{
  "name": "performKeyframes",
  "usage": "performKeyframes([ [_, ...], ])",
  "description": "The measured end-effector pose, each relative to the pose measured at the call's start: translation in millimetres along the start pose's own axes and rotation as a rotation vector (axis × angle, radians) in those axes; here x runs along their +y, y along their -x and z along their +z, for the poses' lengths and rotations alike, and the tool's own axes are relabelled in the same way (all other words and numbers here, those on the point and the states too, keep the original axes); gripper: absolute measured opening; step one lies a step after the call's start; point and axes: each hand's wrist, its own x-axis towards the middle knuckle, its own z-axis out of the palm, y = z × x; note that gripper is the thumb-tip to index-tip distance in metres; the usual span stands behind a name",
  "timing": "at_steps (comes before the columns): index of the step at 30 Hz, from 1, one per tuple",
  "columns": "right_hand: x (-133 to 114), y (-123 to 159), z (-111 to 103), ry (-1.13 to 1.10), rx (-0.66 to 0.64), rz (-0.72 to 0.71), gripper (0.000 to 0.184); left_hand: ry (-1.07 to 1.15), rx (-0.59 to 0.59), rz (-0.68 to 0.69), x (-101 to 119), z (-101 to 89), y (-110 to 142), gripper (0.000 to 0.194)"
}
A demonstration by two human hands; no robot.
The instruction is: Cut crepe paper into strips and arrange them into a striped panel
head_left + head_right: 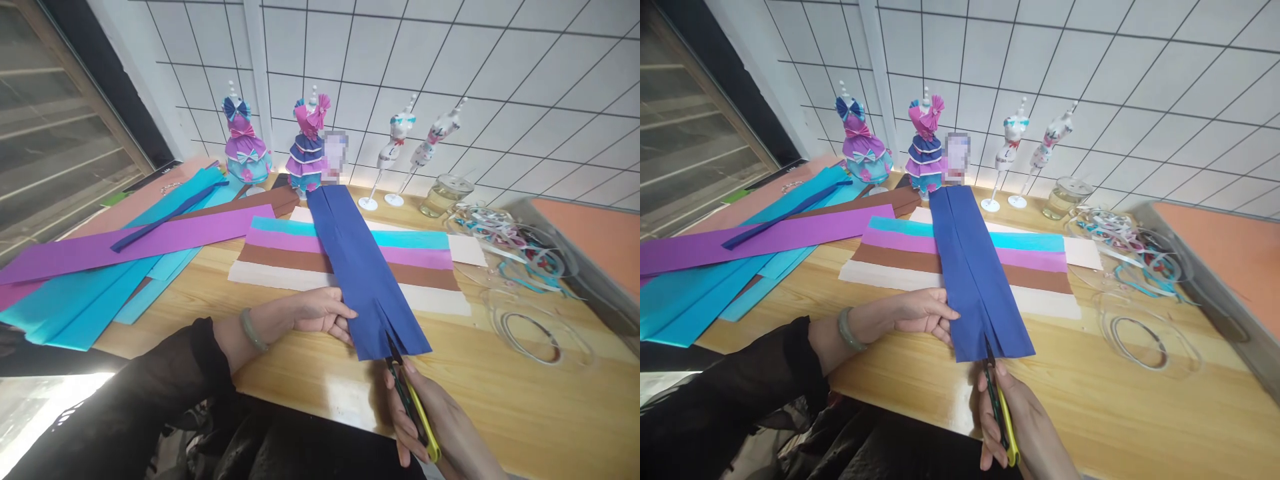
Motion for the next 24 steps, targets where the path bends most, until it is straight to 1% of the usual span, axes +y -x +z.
performKeyframes([
  [14, 0.1, 0.1, -0.9, 0.003, -0.03, -0.018, 0.046, -0.004, 0.012, 0.007, 1.4, 2.7, 2.0, 0.032],
  [19, 0.0, 0.3, -0.5, 0.003, -0.016, -0.017, 0.047, -0.01, -0.002, 0.018, -0.5, 0.0, 1.0, 0.031],
  [24, 0.6, -0.4, 0.0, -0.007, -0.035, -0.041, 0.046, -0.005, -0.012, 0.026, -3.3, -3.3, -0.4, 0.032],
])
